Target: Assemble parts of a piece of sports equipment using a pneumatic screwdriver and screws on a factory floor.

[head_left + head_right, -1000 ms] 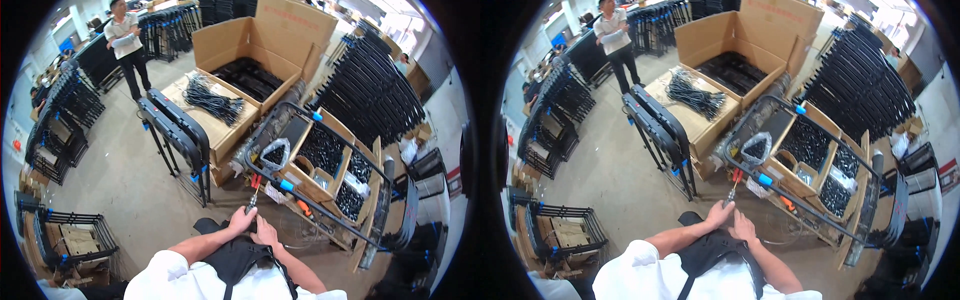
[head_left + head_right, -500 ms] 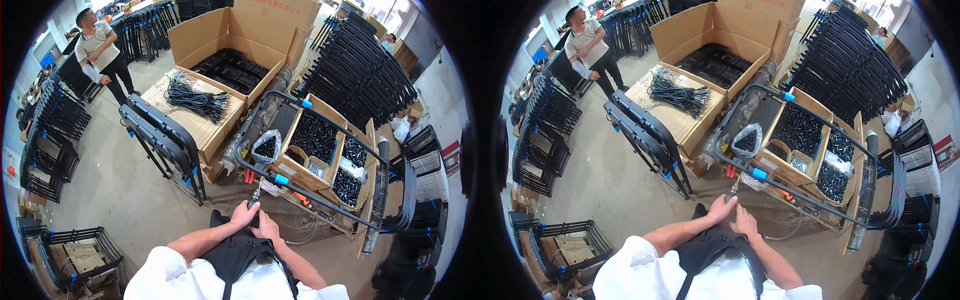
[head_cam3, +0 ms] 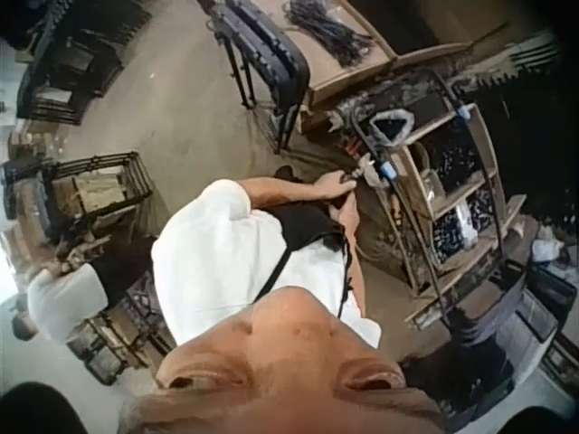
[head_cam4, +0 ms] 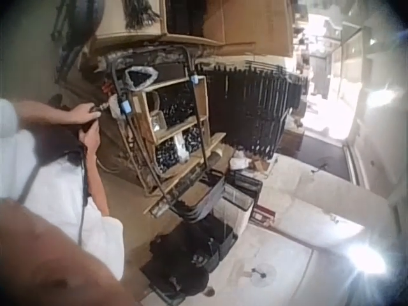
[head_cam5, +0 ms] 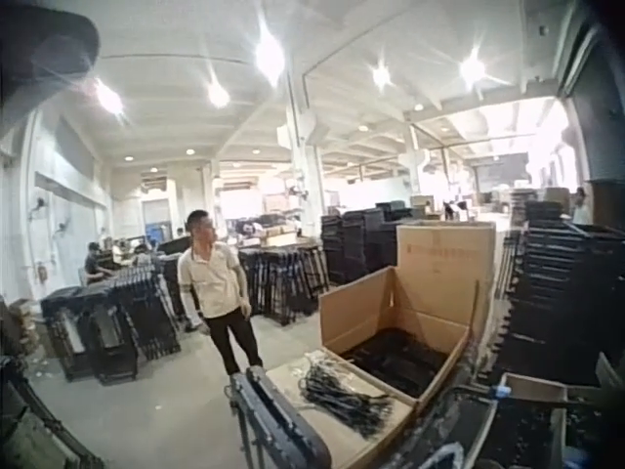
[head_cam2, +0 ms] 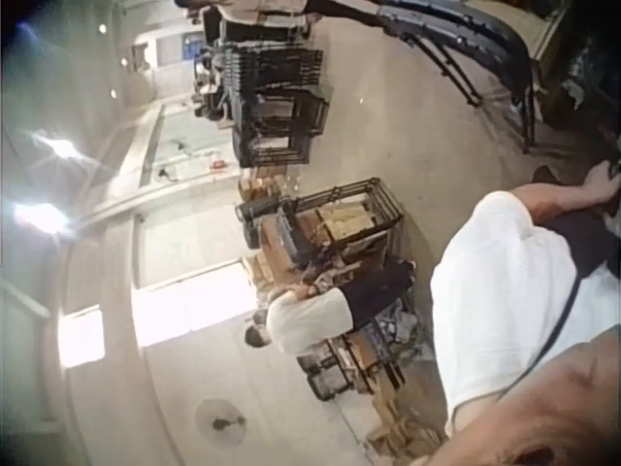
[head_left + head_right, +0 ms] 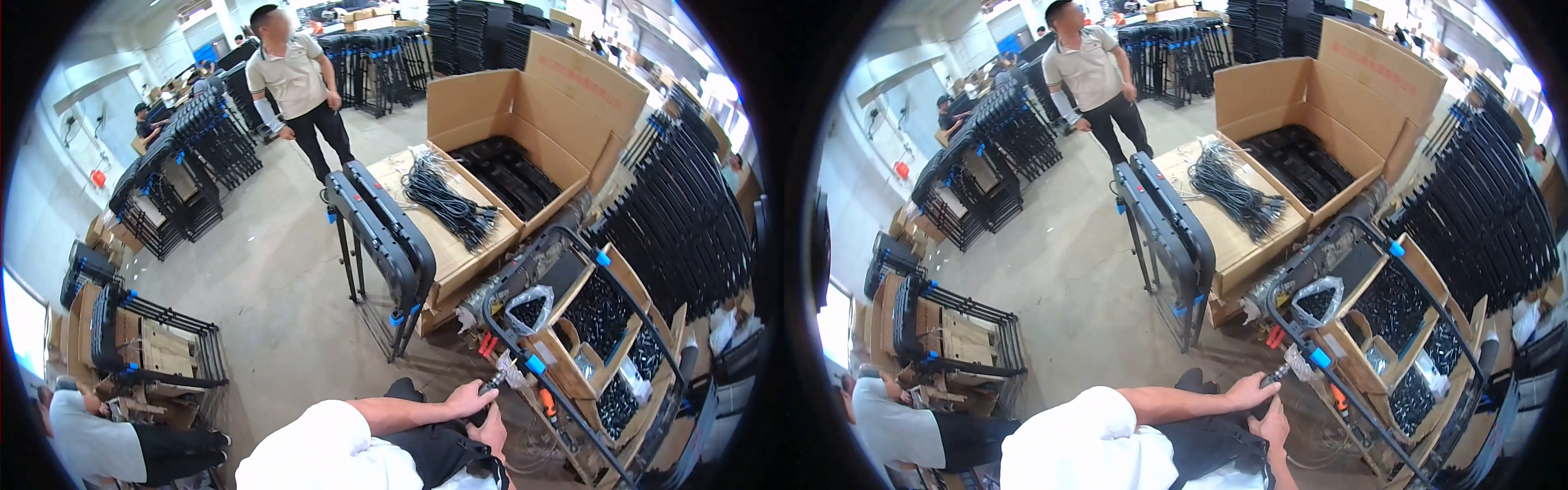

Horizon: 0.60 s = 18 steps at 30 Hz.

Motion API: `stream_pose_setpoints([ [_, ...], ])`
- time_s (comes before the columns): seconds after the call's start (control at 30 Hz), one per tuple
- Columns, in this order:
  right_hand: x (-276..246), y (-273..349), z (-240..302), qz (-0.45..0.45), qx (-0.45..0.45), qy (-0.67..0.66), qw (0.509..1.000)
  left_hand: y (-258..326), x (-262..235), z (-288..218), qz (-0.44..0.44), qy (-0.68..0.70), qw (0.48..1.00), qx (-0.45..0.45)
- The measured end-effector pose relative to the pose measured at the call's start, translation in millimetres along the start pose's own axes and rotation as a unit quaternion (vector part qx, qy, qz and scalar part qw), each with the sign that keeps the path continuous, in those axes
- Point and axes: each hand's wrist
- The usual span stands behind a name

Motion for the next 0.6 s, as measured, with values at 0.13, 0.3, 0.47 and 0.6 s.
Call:
stream_pose_setpoints([
  [0.13,6,-8,-3,-0.006,-0.016,0.015,1.0,-4,-4,0,-0.006,-0.003,1.0,-0.004],
  [0.3,3,-9,-3,-0.005,-0.016,0.022,1.0,-6,-4,-3,-0.01,-0.001,1.0,0.001],
  [0.47,31,-7,-46,0.014,-0.035,-0.006,0.999,-11,9,10,-0.019,0.003,1.0,0.006],
  [0.6,38,-9,-56,0.071,-0.024,-0.005,0.997,-1,0,1,-0.01,0.004,1.0,-0.008],
])
Point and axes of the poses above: each hand's wrist, its own y-axis away from the middle knuckle, its own x-axis out of the palm, z = x × y, and after that the axes turned 11 degrees about -x, right-handed
